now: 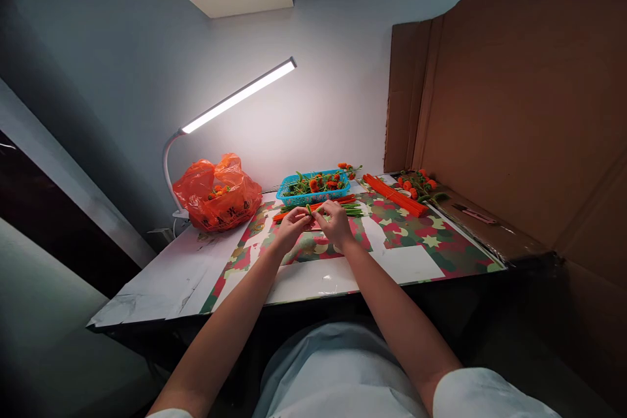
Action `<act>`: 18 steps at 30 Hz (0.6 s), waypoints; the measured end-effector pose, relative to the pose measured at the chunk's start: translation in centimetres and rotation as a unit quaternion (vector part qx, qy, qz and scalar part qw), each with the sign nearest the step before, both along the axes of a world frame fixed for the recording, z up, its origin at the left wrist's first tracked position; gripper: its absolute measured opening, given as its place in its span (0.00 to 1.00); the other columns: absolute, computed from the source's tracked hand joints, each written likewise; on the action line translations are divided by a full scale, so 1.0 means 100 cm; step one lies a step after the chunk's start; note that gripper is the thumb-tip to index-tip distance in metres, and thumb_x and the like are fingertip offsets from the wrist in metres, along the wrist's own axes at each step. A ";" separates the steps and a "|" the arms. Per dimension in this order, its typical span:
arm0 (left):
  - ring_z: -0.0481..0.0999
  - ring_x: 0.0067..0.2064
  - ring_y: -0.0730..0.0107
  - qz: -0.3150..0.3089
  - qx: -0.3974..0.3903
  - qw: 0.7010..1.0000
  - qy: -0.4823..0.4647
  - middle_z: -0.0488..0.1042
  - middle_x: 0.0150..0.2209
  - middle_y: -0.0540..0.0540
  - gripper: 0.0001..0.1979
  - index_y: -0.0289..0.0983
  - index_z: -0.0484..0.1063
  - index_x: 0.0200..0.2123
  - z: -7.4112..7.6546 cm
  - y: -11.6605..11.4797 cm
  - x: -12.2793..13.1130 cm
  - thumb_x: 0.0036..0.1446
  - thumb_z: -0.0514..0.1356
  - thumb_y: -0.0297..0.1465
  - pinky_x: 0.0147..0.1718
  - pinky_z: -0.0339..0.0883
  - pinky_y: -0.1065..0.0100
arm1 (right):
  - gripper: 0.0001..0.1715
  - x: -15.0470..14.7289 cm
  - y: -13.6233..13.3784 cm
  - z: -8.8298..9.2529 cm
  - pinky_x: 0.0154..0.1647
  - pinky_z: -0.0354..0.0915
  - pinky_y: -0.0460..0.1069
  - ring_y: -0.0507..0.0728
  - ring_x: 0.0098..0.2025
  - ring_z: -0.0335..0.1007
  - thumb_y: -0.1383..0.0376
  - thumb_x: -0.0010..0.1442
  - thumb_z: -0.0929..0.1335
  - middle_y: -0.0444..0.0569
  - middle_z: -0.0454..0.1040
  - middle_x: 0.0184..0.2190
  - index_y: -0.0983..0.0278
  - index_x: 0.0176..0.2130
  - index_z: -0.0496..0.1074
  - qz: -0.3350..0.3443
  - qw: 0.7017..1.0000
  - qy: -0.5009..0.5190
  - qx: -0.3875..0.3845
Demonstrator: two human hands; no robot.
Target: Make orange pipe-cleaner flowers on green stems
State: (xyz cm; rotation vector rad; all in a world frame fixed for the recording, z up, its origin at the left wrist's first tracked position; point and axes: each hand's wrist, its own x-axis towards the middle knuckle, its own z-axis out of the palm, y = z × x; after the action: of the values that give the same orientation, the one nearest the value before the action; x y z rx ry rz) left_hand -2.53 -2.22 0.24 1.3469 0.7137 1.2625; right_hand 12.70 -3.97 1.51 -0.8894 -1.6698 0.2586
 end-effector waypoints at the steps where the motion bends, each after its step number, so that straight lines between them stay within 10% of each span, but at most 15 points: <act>1: 0.72 0.27 0.76 -0.004 0.002 1.000 0.002 0.73 0.27 0.51 0.18 0.36 0.68 0.32 0.000 0.000 0.000 0.42 0.69 0.39 0.33 0.69 0.69 | 0.13 0.000 0.001 0.000 0.34 0.57 0.50 0.55 0.31 0.60 0.61 0.57 0.64 0.45 0.66 0.24 0.62 0.22 0.65 0.007 1.000 0.012 -0.018; 10: 0.72 0.29 0.75 -0.064 0.012 0.998 0.027 0.72 0.27 0.52 0.16 0.37 0.66 0.35 0.000 -0.003 0.000 0.48 0.66 0.39 0.34 0.66 0.69 | 0.19 0.000 0.007 -0.004 0.28 0.54 0.47 0.51 0.25 0.56 0.53 0.51 0.66 0.41 0.61 0.19 0.62 0.19 0.61 0.092 0.970 0.143 -0.171; 18: 0.72 0.31 0.75 -0.075 0.006 0.997 0.016 0.71 0.29 0.52 0.18 0.38 0.65 0.40 0.004 -0.007 0.002 0.47 0.66 0.35 0.35 0.67 0.69 | 0.18 0.000 0.007 -0.003 0.30 0.57 0.48 0.52 0.25 0.58 0.53 0.51 0.67 0.42 0.63 0.20 0.62 0.20 0.64 0.071 0.969 0.183 -0.147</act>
State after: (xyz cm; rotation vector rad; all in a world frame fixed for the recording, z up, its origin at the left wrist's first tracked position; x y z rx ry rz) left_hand -2.37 -2.88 0.67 1.4066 0.6166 1.1290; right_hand 12.65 -3.26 1.17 -0.8772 -1.3677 0.7397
